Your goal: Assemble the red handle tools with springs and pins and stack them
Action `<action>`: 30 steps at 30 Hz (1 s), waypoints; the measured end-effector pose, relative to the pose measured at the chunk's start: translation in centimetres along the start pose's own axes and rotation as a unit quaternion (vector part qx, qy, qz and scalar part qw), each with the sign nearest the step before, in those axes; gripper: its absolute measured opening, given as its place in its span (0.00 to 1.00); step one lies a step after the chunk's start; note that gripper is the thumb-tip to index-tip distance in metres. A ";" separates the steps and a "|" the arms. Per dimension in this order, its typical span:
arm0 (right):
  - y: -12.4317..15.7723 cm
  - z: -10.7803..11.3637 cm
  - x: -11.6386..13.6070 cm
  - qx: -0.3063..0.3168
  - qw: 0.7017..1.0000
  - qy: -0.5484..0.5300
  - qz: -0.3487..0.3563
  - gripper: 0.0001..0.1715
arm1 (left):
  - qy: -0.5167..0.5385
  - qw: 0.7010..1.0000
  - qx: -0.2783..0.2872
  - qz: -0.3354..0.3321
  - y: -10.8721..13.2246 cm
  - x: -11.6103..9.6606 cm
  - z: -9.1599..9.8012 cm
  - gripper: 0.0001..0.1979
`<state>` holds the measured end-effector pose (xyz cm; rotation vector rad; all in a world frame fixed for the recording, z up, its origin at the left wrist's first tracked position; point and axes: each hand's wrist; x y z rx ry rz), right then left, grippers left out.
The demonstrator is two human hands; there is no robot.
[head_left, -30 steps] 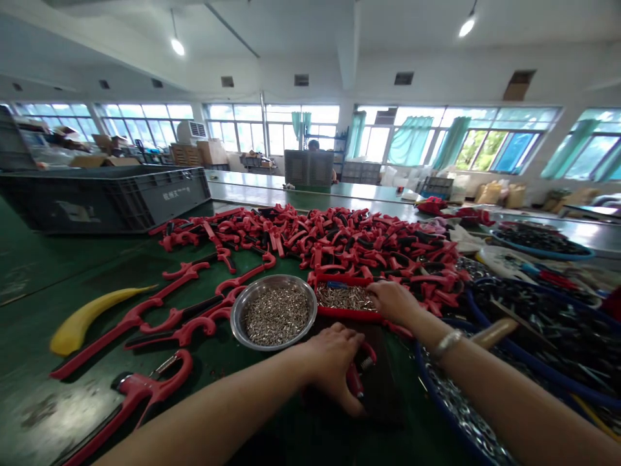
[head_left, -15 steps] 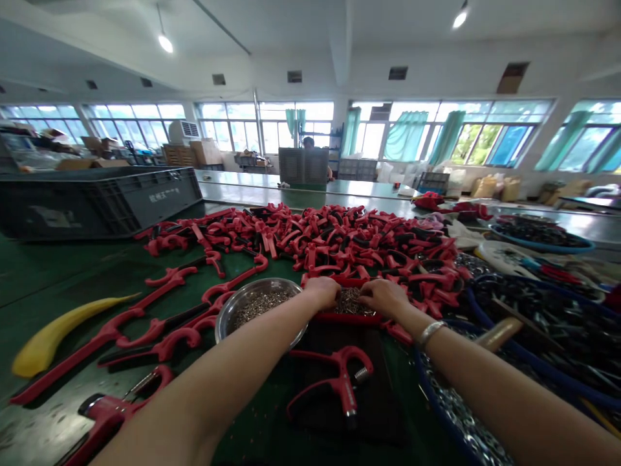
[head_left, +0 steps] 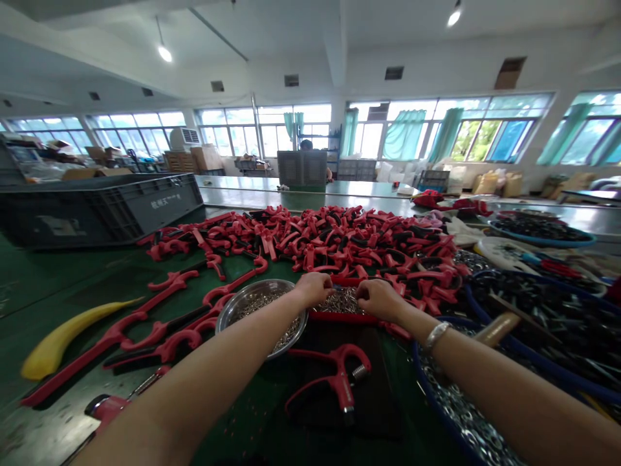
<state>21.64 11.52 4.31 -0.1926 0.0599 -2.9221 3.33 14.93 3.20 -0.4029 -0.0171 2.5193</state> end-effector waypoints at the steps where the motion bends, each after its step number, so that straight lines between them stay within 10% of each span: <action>1: 0.3 0.2 0.0 -0.004 1.000 0.002 -0.002 0.11 | 0.006 1.000 -0.009 0.001 0.2 0.2 0.2 0.12; 9: 4.3 0.9 0.6 -0.030 0.999 0.007 -0.015 0.04 | 0.036 0.997 -0.060 0.019 1.5 0.3 0.5 0.09; 23: 13.2 -2.7 1.9 0.018 0.998 0.043 -0.053 0.27 | 0.254 0.966 -0.025 -0.040 8.8 -4.2 -1.2 0.18; 30: 13.6 -2.1 1.1 -0.014 0.992 -0.081 -0.093 0.13 | 0.084 0.996 -0.006 -0.019 10.2 -5.9 -0.9 0.17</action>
Point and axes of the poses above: each hand's wrist, its own y-axis away from the middle knuckle, its own z-axis out of the back of the hand, x = y × z, and after that the axes turned 10 degrees about -z, right-handed
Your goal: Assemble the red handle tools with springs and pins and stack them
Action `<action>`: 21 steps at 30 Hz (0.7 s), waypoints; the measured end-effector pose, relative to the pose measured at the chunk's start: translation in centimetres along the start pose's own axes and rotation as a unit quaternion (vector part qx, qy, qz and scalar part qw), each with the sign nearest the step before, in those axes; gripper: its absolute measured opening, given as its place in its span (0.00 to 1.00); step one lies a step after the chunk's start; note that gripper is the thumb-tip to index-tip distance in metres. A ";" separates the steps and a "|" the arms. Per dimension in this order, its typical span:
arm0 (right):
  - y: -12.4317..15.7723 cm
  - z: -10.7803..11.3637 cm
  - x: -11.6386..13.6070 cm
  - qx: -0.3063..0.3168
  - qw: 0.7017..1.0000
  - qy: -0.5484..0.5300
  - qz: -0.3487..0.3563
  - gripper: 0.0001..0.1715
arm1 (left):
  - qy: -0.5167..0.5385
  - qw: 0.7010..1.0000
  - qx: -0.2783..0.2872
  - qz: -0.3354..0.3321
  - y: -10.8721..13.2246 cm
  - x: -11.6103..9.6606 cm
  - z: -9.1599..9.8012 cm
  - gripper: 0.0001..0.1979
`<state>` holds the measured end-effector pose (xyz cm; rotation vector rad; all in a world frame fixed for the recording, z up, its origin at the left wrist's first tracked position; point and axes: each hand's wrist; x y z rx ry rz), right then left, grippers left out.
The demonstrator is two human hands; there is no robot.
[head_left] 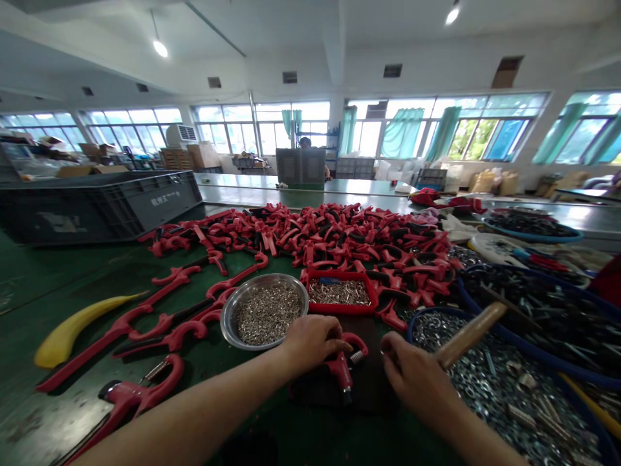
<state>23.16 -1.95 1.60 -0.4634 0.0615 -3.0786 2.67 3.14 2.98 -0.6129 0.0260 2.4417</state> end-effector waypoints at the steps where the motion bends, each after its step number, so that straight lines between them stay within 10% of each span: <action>1: 0.0 -0.1 -0.2 -0.005 0.998 -0.066 -0.009 0.14 | -0.015 1.000 0.007 0.001 0.0 -0.2 0.0 0.17; 7: -0.1 -1.8 -0.7 -0.013 0.902 -0.424 -0.075 0.22 | -0.125 0.991 0.012 -0.046 0.2 -1.1 -0.5 0.15; 13: -0.4 -2.1 -0.4 -0.060 0.949 -0.309 -0.014 0.13 | -0.207 0.972 0.000 -0.114 1.6 -1.5 -1.6 0.15; 21: -1.1 -2.6 0.0 -0.081 0.963 -0.257 0.013 0.13 | -0.110 0.985 -0.027 -0.133 4.2 -1.2 -1.9 0.40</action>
Point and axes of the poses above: each hand's wrist, its own y-axis away from the middle knuckle, its own z-axis out of the back of the hand, x = y × z, and after that the axes turned 10 degrees about -z, right-handed
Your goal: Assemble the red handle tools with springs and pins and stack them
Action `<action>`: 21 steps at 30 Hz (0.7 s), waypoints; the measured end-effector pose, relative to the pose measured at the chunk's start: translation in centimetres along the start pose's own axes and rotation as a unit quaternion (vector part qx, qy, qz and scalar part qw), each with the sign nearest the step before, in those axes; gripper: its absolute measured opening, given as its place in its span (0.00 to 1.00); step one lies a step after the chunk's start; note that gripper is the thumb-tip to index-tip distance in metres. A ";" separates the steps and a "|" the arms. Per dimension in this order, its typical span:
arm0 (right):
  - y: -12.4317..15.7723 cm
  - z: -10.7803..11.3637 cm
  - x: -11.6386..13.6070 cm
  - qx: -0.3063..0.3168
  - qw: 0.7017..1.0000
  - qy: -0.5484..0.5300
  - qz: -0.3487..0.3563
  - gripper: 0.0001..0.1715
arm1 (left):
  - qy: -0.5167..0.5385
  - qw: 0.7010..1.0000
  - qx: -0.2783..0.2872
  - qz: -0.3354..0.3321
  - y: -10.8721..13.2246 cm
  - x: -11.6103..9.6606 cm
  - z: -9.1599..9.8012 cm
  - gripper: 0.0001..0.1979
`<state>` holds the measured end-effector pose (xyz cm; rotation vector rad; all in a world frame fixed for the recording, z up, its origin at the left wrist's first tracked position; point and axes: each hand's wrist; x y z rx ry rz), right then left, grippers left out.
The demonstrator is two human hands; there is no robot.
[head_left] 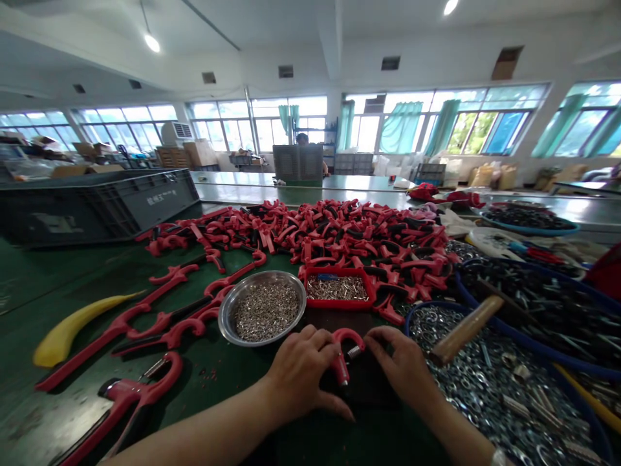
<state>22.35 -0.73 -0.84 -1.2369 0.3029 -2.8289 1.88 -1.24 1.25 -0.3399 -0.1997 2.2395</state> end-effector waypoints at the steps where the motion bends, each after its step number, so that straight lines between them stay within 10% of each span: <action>1: 0.0 -0.1 0.0 -0.003 1.000 0.009 0.004 0.13 | 0.007 1.000 -0.005 0.003 0.1 0.0 -0.2 0.39; 21: 1.4 -1.0 -1.2 -0.067 0.959 0.226 0.158 0.15 | 0.094 0.993 -0.048 0.045 0.3 0.4 -1.6 0.45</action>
Point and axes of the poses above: each hand's wrist, its own y-axis away from the middle knuckle, its own z-axis out of the back of the hand, x = y × z, and after that the axes turned 10 degrees about -z, right-handed
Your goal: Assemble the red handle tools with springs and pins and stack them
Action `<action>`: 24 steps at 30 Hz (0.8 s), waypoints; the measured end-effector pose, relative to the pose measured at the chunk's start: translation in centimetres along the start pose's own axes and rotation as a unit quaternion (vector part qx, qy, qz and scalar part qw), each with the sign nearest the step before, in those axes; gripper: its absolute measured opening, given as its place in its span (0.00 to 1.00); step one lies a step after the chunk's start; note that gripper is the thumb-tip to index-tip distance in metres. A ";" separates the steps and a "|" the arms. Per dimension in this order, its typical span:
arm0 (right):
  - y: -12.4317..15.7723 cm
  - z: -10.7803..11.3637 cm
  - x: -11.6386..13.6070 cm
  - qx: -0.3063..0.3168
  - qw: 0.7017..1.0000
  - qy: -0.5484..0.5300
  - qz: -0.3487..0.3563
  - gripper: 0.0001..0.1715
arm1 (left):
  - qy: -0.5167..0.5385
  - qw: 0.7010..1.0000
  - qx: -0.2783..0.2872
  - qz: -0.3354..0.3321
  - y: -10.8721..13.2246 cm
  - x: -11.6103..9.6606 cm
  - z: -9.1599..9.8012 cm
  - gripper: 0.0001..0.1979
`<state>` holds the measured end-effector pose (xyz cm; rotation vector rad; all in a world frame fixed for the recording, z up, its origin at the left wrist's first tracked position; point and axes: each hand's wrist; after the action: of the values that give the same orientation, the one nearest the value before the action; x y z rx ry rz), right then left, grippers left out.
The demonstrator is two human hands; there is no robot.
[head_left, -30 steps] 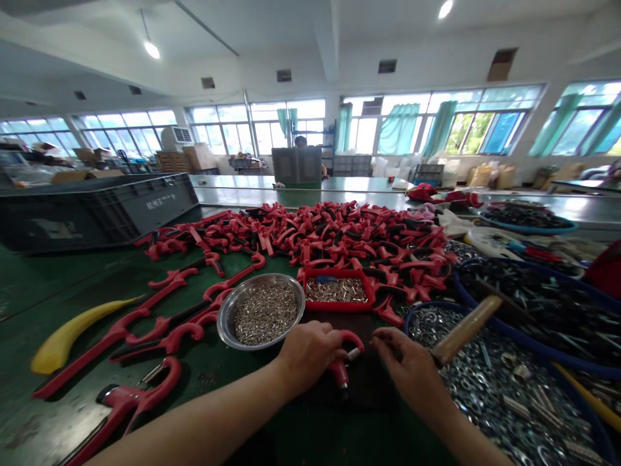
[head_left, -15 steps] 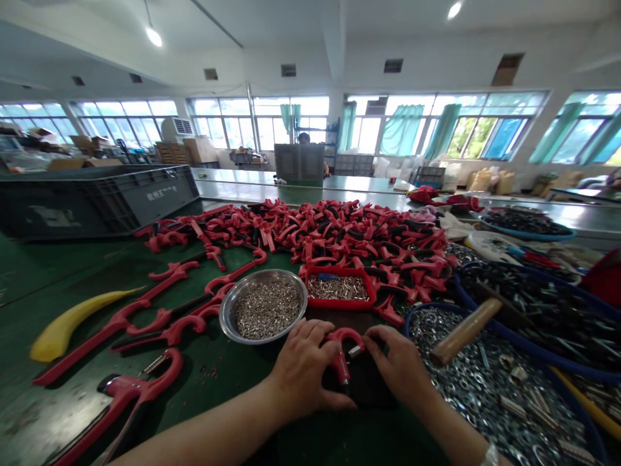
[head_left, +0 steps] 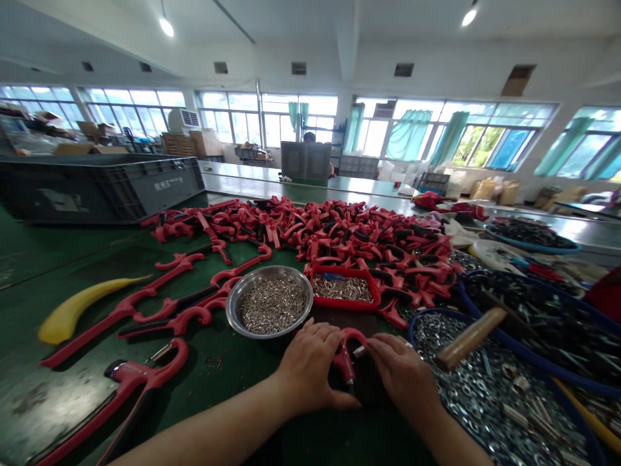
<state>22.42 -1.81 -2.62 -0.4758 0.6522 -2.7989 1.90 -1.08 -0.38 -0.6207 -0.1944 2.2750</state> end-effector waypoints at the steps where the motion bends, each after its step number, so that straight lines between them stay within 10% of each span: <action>1: 0.3 0.0 -0.1 0.002 1.000 0.016 0.009 0.16 | -0.003 1.000 0.004 0.001 -0.1 0.0 0.0 0.47; 9: 2.0 1.2 0.4 0.035 0.995 0.085 0.023 0.25 | -0.062 0.992 0.106 0.012 -2.0 -0.3 1.0 0.56; 13: 2.4 5.2 -1.7 -0.003 0.993 0.022 -0.113 0.27 | -0.077 0.989 0.118 0.037 -2.5 -0.9 1.0 0.58; 18: 0.3 8.2 -7.4 0.060 0.900 -0.201 -0.383 0.29 | -0.079 0.988 0.129 0.042 -2.5 -1.5 1.0 0.58; 24: -0.9 6.7 -7.6 -0.048 0.847 -0.326 -0.416 0.31 | -0.089 0.986 0.138 0.030 -2.8 -1.5 1.0 0.57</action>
<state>31.65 -1.41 1.49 -2.0353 0.4823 -2.9526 4.05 -0.14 1.92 -0.2835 0.0555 2.3600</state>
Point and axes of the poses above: each hand's wrist, its own y-axis away from the middle knuckle, its own z-axis out of the back of the hand, x = y × z, and after that the axes turned 10 degrees about -z, right-handed
